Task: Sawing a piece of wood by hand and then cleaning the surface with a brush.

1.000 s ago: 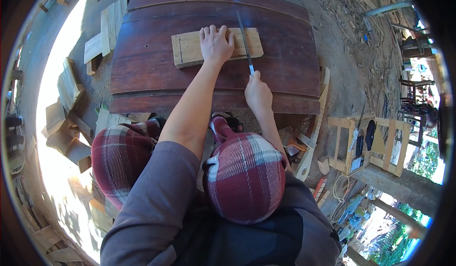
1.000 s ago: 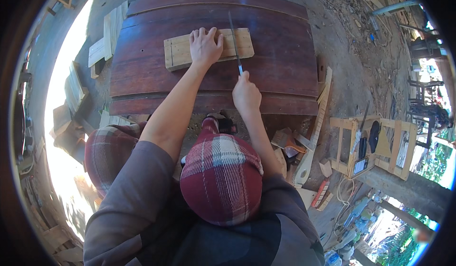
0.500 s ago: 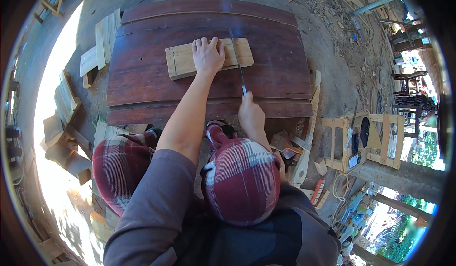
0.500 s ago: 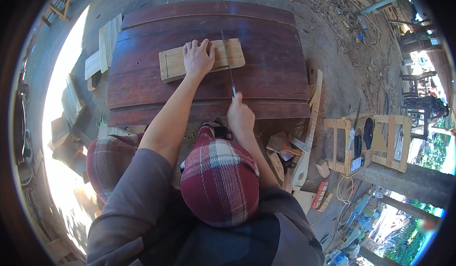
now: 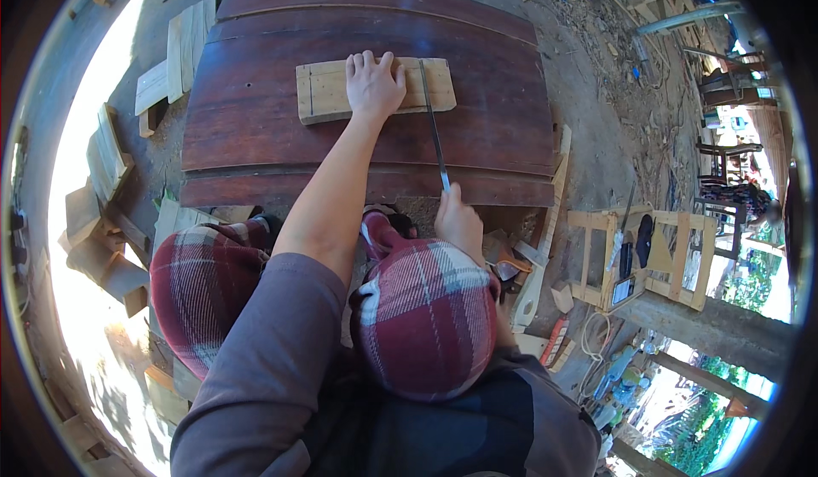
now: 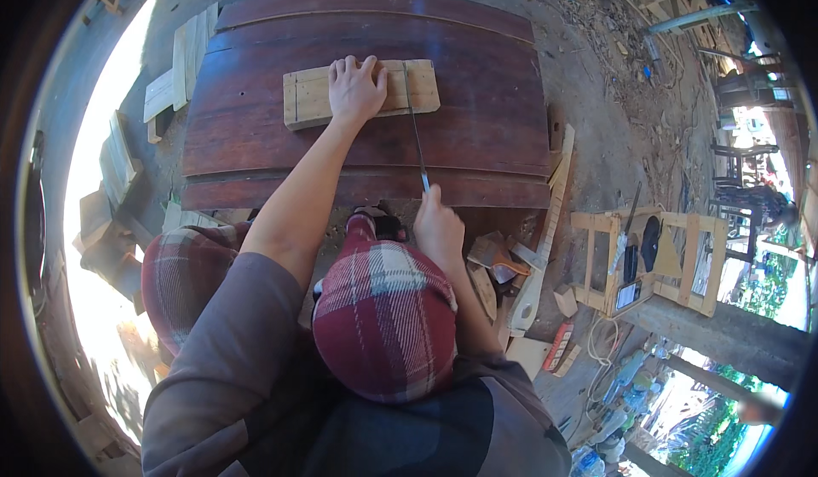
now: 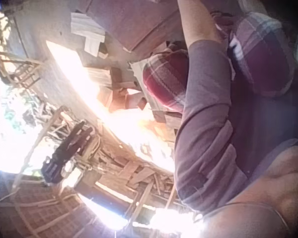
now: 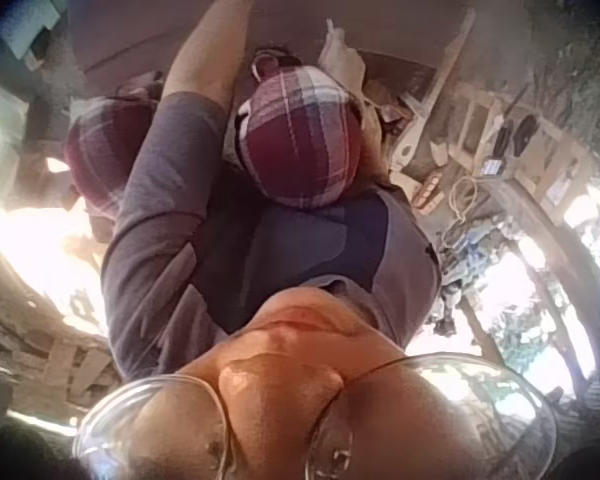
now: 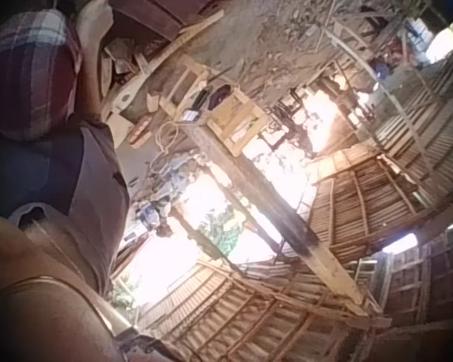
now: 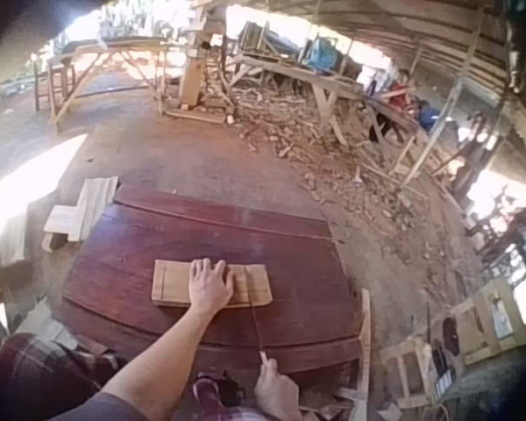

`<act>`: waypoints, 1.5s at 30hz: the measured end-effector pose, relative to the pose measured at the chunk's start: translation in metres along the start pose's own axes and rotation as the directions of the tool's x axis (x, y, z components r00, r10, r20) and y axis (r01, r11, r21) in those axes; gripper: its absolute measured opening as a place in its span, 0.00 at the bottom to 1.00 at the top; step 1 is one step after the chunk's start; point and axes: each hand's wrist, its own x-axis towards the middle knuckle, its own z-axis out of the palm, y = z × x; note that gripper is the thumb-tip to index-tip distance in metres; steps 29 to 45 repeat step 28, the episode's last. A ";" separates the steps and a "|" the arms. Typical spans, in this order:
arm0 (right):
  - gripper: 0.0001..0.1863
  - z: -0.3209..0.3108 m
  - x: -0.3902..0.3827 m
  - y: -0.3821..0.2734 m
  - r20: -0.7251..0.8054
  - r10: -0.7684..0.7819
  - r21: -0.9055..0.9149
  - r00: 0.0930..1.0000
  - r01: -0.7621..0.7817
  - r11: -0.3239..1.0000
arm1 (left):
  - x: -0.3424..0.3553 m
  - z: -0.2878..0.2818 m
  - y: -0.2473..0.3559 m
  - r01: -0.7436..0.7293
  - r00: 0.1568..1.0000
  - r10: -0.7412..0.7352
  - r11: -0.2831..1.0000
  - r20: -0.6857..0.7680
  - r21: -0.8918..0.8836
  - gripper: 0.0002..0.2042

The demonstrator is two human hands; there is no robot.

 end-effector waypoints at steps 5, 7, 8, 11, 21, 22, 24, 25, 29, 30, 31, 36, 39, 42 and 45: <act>0.12 0.003 0.075 -0.029 -0.123 -0.122 0.090 0.985 0.133 0.987 | 0.000 0.001 -0.002 0.013 1.000 -0.013 1.000 -0.012 -0.003 0.17; 0.12 0.002 0.086 -0.034 -0.141 -0.089 0.119 0.986 0.106 0.987 | -0.002 0.001 0.007 0.027 1.000 -0.027 1.000 -0.015 -0.006 0.17; 0.12 0.002 0.081 -0.033 -0.140 -0.099 0.118 0.985 0.116 0.986 | -0.004 0.001 0.007 0.043 0.999 -0.043 0.999 -0.009 0.005 0.17; 0.13 0.009 0.029 -0.014 -0.089 -0.022 0.106 0.996 0.032 0.994 | -0.006 0.003 0.008 0.070 0.997 -0.069 0.997 -0.041 0.023 0.17; 0.13 -0.023 0.004 0.000 -0.046 0.025 0.054 0.999 -0.023 0.998 | 0.000 0.003 0.010 0.101 0.994 -0.102 0.994 0.028 0.035 0.19; 0.13 -0.022 0.005 0.001 -0.045 0.009 0.049 0.999 -0.007 0.999 | -0.001 0.003 0.009 0.100 0.994 -0.101 0.994 0.029 0.039 0.19; 0.12 -0.022 0.009 0.008 -0.049 -0.034 0.017 0.998 0.035 0.999 | -0.004 0.002 0.006 0.098 0.995 -0.099 0.994 0.029 0.049 0.19; 0.12 -0.021 0.011 0.013 -0.055 -0.076 -0.017 0.996 0.075 0.997 | -0.004 0.002 0.005 0.097 0.995 -0.099 0.994 0.029 0.056 0.19; 0.12 -0.016 0.026 0.021 -0.089 -0.105 -0.041 0.990 0.102 0.994 | -0.004 0.002 0.008 0.090 0.995 -0.092 0.995 0.038 0.053 0.20; 0.12 -0.016 0.026 0.021 -0.089 -0.105 -0.041 0.990 0.102 0.994 | -0.004 0.002 0.008 0.090 0.995 -0.092 0.995 0.038 0.053 0.20; 0.12 -0.016 0.026 0.021 -0.089 -0.105 -0.041 0.990 0.102 0.994 | -0.004 0.002 0.008 0.090 0.995 -0.092 0.995 0.038 0.053 0.20; 0.12 -0.016 0.026 0.021 -0.089 -0.105 -0.041 0.990 0.102 0.994 | -0.004 0.002 0.008 0.090 0.995 -0.092 0.995 0.038 0.053 0.20; 0.12 -0.016 0.026 0.021 -0.089 -0.105 -0.041 0.990 0.102 0.994 | -0.004 0.002 0.008 0.090 0.995 -0.092 0.995 0.038 0.053 0.20; 0.12 -0.016 0.026 0.021 -0.089 -0.105 -0.041 0.990 0.102 0.994 | -0.004 0.002 0.008 0.090 0.995 -0.092 0.995 0.038 0.053 0.20; 0.12 -0.016 0.026 0.021 -0.089 -0.105 -0.041 0.990 0.102 0.994 | -0.004 0.002 0.008 0.090 0.995 -0.092 0.995 0.038 0.053 0.20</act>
